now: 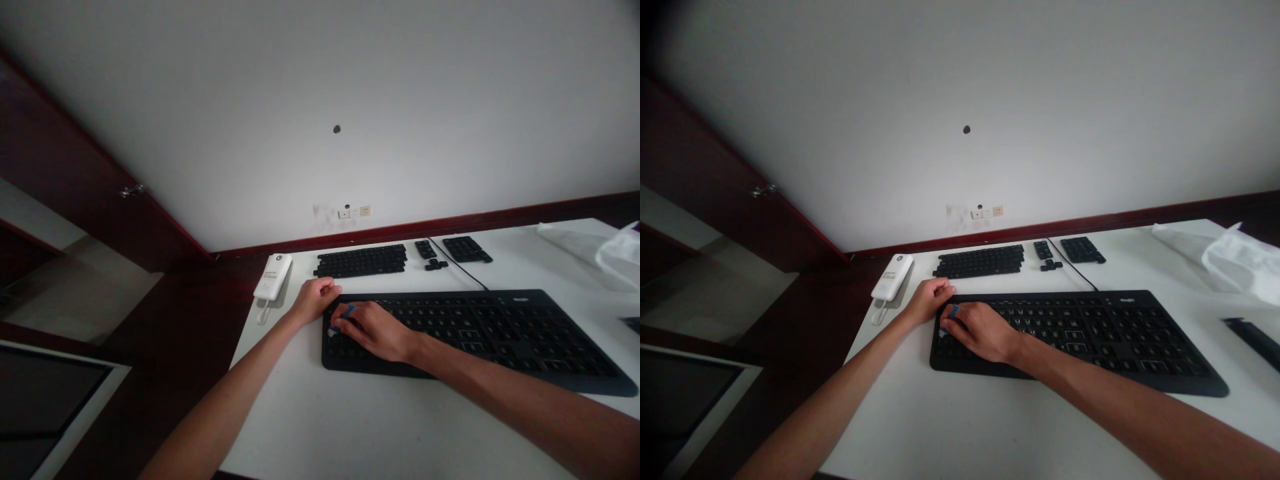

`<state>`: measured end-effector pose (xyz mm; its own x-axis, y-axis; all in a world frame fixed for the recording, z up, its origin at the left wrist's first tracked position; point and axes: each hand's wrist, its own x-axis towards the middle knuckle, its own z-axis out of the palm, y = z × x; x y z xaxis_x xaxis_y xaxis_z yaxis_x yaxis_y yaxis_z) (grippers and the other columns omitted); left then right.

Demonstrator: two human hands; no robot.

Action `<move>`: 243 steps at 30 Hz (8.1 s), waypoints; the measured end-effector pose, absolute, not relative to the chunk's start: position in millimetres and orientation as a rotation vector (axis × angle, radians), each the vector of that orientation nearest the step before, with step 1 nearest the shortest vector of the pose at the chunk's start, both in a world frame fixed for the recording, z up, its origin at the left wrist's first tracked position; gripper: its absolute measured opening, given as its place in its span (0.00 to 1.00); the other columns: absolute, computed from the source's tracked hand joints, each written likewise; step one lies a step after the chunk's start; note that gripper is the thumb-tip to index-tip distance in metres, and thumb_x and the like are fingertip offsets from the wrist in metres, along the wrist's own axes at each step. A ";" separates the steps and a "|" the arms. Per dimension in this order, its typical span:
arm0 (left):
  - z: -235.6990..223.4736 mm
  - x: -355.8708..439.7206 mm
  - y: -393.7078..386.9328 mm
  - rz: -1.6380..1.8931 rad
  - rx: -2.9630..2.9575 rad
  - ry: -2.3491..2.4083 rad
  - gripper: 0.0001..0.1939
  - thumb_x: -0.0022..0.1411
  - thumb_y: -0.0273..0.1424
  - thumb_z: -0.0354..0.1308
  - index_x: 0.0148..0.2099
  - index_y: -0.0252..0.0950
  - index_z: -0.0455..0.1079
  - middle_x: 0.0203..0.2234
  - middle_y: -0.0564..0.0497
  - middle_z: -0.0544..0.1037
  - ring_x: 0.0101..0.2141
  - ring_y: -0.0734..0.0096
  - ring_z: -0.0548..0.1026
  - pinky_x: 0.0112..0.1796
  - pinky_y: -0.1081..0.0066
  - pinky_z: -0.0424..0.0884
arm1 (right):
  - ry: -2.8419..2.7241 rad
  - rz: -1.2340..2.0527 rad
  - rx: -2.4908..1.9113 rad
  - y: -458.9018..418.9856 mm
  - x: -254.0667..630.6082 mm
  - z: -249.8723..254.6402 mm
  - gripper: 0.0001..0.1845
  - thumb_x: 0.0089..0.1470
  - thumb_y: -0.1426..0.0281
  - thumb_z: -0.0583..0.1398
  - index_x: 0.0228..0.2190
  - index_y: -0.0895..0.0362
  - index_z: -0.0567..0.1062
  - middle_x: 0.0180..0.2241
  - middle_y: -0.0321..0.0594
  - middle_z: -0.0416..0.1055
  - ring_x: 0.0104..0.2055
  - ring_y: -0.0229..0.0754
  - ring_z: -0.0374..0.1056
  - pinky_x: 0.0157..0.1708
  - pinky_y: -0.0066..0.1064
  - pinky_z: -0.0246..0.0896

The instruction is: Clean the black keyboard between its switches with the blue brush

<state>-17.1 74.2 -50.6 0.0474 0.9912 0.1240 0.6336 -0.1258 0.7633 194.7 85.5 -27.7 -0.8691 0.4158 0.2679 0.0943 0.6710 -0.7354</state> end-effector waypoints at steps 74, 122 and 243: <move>-50.4 -16.9 75.1 0.869 1.829 1.654 0.22 0.66 0.45 0.54 0.26 0.35 0.59 0.20 0.58 0.61 0.26 0.76 0.58 0.29 0.72 0.53 | -2.478 1.043 -0.395 85.5 194.2 -27.1 0.16 0.72 0.65 0.52 0.40 0.56 0.77 0.38 0.43 0.80 0.39 0.44 0.76 0.44 0.33 0.67; -52.6 -17.3 75.2 0.882 1.788 1.642 0.24 0.66 0.48 0.54 0.26 0.35 0.59 0.20 0.57 0.61 0.25 0.76 0.58 0.27 0.72 0.52 | -2.334 1.174 -0.491 91.7 193.1 -32.1 0.21 0.71 0.63 0.51 0.33 0.56 0.79 0.35 0.41 0.80 0.36 0.43 0.75 0.43 0.34 0.67; -43.5 -33.8 47.0 0.669 1.942 2.058 0.20 0.69 0.46 0.51 0.32 0.40 0.73 0.23 0.53 0.76 0.24 0.71 0.69 0.28 0.69 0.48 | -2.375 1.198 -0.451 88.2 189.9 -28.7 0.18 0.71 0.60 0.53 0.45 0.54 0.80 0.43 0.43 0.79 0.44 0.44 0.75 0.49 0.34 0.69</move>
